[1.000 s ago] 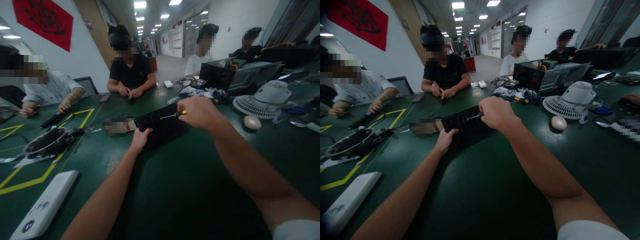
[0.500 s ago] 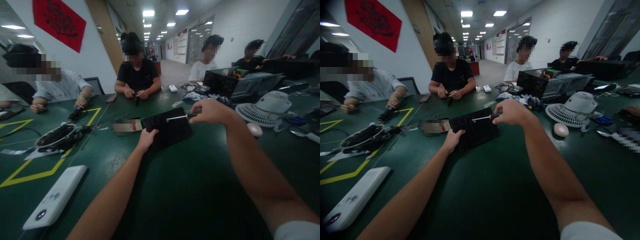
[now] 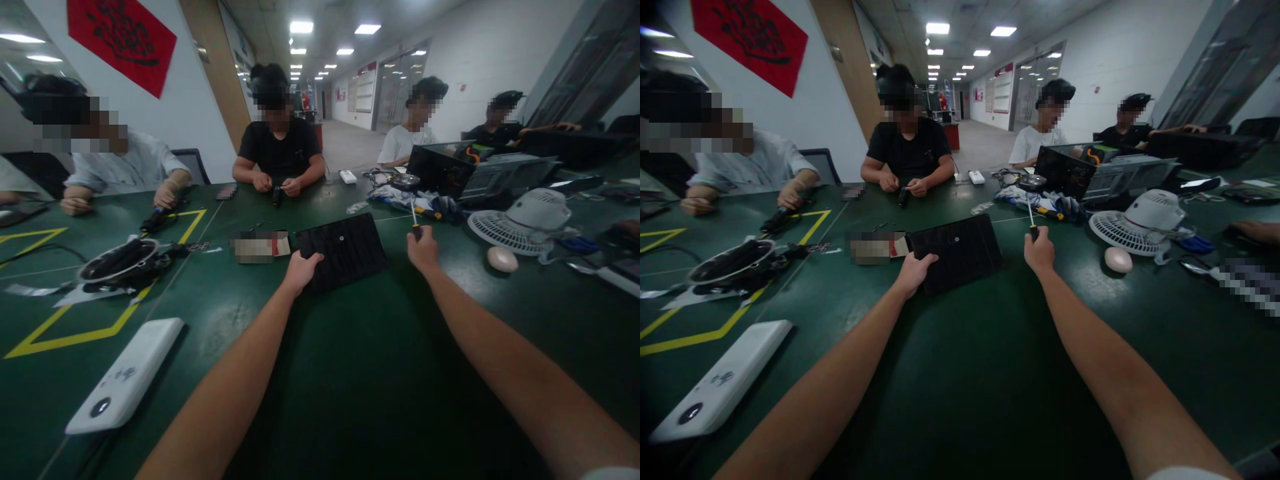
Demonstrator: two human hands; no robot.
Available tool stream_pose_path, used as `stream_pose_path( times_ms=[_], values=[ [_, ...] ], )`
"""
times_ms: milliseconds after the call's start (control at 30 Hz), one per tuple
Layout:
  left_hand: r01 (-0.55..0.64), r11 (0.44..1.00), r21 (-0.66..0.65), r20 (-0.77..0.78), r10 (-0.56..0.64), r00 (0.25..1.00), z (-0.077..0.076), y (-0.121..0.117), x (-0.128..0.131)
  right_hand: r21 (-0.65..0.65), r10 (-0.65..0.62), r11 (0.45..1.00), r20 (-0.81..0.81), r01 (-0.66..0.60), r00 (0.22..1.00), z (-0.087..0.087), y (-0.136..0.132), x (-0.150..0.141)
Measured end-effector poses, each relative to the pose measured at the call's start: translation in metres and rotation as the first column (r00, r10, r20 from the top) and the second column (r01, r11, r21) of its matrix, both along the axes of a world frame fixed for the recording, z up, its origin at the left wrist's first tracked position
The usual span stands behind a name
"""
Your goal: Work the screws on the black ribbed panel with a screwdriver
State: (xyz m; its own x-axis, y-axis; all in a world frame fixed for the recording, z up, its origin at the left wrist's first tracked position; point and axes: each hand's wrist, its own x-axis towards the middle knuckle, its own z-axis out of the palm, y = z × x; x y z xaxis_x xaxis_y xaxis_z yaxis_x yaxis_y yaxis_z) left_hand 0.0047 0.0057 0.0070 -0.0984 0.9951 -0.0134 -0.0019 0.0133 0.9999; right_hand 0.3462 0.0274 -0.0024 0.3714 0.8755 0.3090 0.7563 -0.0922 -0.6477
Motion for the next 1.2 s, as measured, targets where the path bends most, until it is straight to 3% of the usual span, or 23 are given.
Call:
stream_pose_path(
  times_ms=[100, 633, 933, 1200],
  values=[
    [0.001, 1.0, -0.001, -0.007, -0.001, 1.0, -0.002, 0.001, -0.001, -0.011, -0.08, 0.997, -0.025, 0.08, 0.996, -0.008, -0.004, 0.0],
    [0.006, 1.0, -0.003, -0.021, -0.006, 1.0, -0.005, -0.001, -0.001, -0.023, -0.01, 1.0, -0.031, 0.009, 0.999, -0.004, -0.015, 0.003],
    [0.025, 1.0, -0.013, -0.023, -0.025, 0.999, -0.002, -0.005, 0.001, 0.004, -0.011, 1.0, -0.044, 0.011, 0.999, -0.008, -0.016, 0.009],
    [0.032, 0.999, 0.02, -0.066, -0.031, 0.997, -0.009, -0.006, -0.002, -0.024, -0.048, 0.999, -0.058, 0.046, 0.997, -0.003, -0.02, 0.007]
  ],
)
